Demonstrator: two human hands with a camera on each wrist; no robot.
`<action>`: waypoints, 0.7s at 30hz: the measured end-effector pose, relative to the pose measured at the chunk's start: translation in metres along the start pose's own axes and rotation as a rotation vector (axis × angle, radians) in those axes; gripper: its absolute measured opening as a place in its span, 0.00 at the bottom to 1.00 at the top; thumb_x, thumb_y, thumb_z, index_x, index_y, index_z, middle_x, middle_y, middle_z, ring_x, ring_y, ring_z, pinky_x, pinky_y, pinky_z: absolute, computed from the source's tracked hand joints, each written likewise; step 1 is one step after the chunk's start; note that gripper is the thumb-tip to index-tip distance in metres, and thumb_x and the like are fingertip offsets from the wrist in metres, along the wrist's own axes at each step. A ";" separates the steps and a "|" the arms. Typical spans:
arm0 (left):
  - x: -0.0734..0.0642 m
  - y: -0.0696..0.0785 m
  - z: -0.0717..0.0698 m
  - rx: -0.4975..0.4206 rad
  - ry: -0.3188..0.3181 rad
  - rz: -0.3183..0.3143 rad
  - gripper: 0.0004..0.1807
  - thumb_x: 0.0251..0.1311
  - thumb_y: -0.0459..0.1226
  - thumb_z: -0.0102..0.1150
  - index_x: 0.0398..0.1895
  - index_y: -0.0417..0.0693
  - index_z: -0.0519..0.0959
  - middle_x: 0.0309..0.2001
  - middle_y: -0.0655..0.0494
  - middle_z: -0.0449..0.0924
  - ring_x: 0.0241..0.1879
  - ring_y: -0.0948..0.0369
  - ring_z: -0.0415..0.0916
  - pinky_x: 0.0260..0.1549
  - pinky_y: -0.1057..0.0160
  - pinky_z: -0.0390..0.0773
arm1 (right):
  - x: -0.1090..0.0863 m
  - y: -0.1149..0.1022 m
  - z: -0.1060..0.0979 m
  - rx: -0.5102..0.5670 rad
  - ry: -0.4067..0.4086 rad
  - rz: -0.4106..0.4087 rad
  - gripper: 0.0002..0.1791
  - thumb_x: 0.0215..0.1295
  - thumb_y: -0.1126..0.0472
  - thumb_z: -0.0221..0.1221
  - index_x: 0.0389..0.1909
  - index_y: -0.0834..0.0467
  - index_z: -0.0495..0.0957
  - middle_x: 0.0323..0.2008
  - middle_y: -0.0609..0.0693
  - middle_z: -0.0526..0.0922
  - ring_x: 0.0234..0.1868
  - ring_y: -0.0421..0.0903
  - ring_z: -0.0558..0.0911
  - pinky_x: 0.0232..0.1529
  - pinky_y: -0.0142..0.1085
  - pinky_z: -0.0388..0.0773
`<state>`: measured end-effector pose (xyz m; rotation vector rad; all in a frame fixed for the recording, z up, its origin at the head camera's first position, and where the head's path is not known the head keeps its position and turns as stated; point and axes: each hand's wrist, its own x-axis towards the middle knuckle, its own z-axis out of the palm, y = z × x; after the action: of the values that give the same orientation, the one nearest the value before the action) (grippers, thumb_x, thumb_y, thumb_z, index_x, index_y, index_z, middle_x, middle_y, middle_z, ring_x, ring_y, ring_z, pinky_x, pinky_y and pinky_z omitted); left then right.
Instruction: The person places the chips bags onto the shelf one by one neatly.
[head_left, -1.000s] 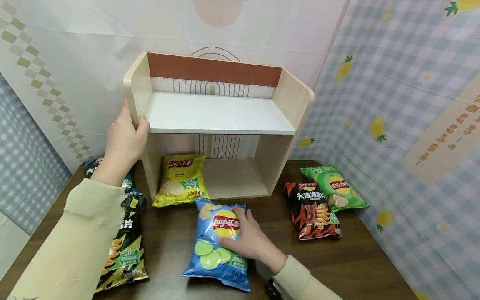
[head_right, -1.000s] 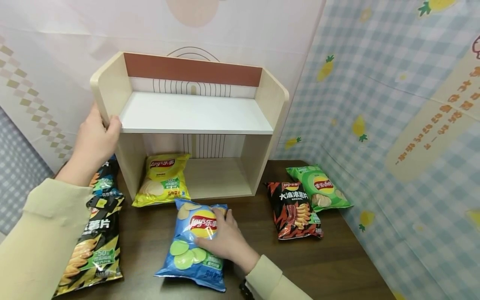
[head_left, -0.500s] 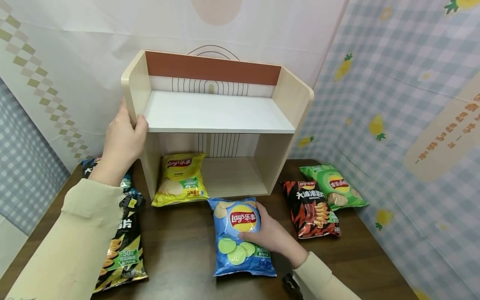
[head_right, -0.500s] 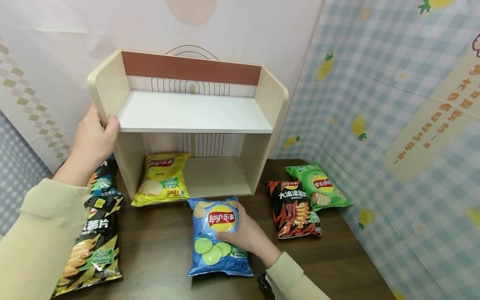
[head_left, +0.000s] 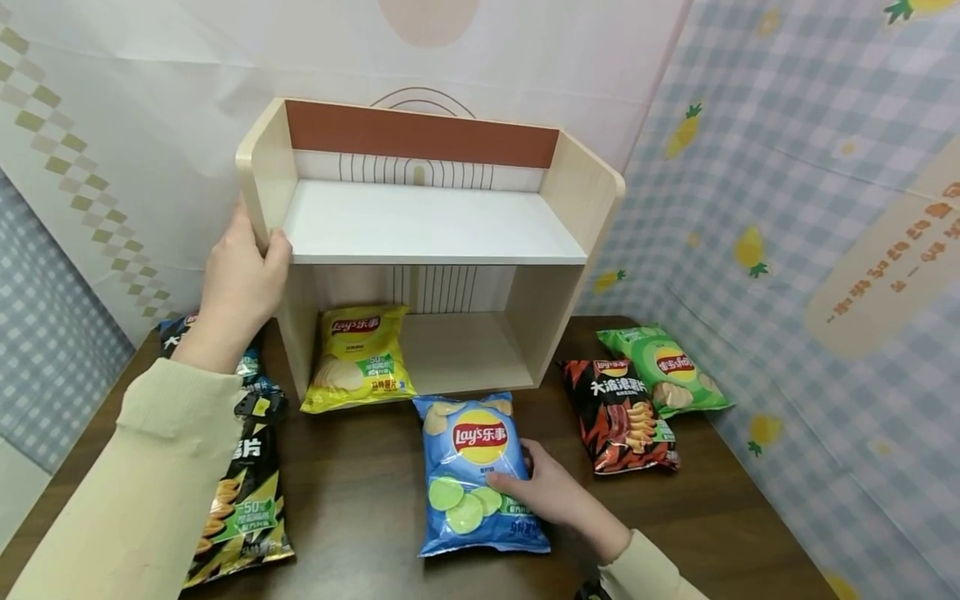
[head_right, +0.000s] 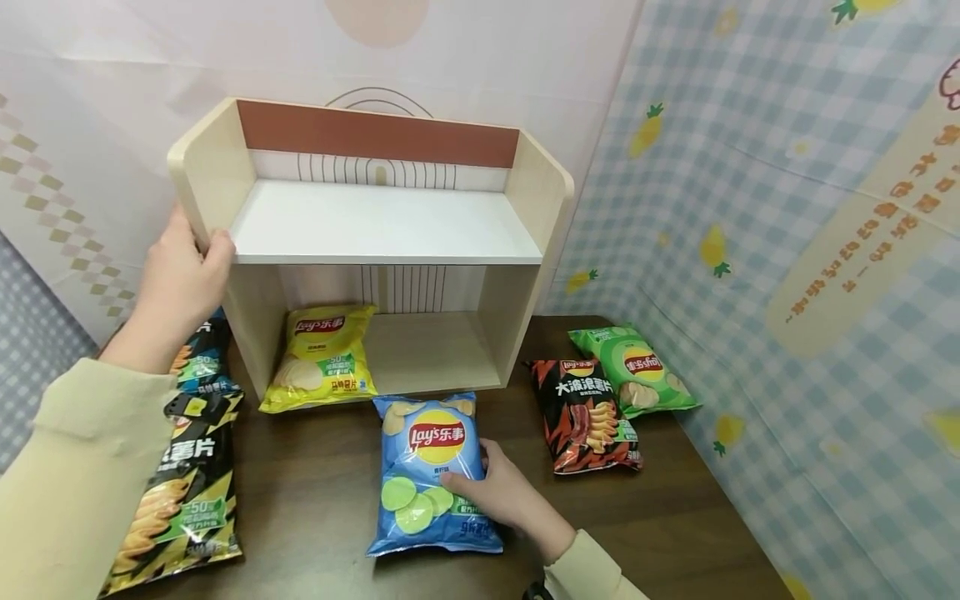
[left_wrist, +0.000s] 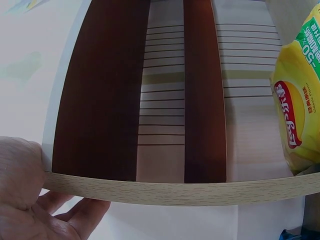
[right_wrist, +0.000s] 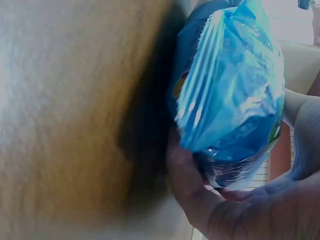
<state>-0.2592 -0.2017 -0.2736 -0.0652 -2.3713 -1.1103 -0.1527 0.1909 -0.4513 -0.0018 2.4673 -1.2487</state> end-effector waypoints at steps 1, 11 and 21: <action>0.000 0.000 0.000 0.000 -0.002 -0.001 0.34 0.68 0.45 0.36 0.76 0.46 0.49 0.64 0.31 0.65 0.59 0.36 0.65 0.54 0.34 0.63 | 0.000 0.001 0.001 0.013 0.000 0.002 0.53 0.55 0.36 0.64 0.70 0.66 0.55 0.58 0.63 0.71 0.54 0.55 0.75 0.52 0.54 0.72; 0.001 -0.001 0.002 -0.001 -0.012 -0.009 0.34 0.68 0.46 0.36 0.76 0.50 0.47 0.65 0.33 0.64 0.59 0.37 0.65 0.53 0.34 0.64 | 0.005 0.006 0.003 0.059 0.003 0.026 0.53 0.54 0.36 0.65 0.69 0.66 0.56 0.56 0.62 0.73 0.52 0.53 0.76 0.50 0.53 0.74; 0.000 -0.001 0.000 -0.004 -0.009 -0.008 0.34 0.68 0.45 0.36 0.76 0.48 0.48 0.64 0.32 0.64 0.59 0.37 0.65 0.54 0.34 0.63 | 0.006 0.006 0.001 0.158 -0.040 0.044 0.55 0.54 0.35 0.65 0.71 0.66 0.53 0.55 0.63 0.74 0.49 0.53 0.79 0.46 0.50 0.78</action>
<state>-0.2601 -0.2022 -0.2746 -0.0621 -2.3793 -1.1215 -0.1575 0.1928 -0.4580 0.0680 2.3164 -1.4077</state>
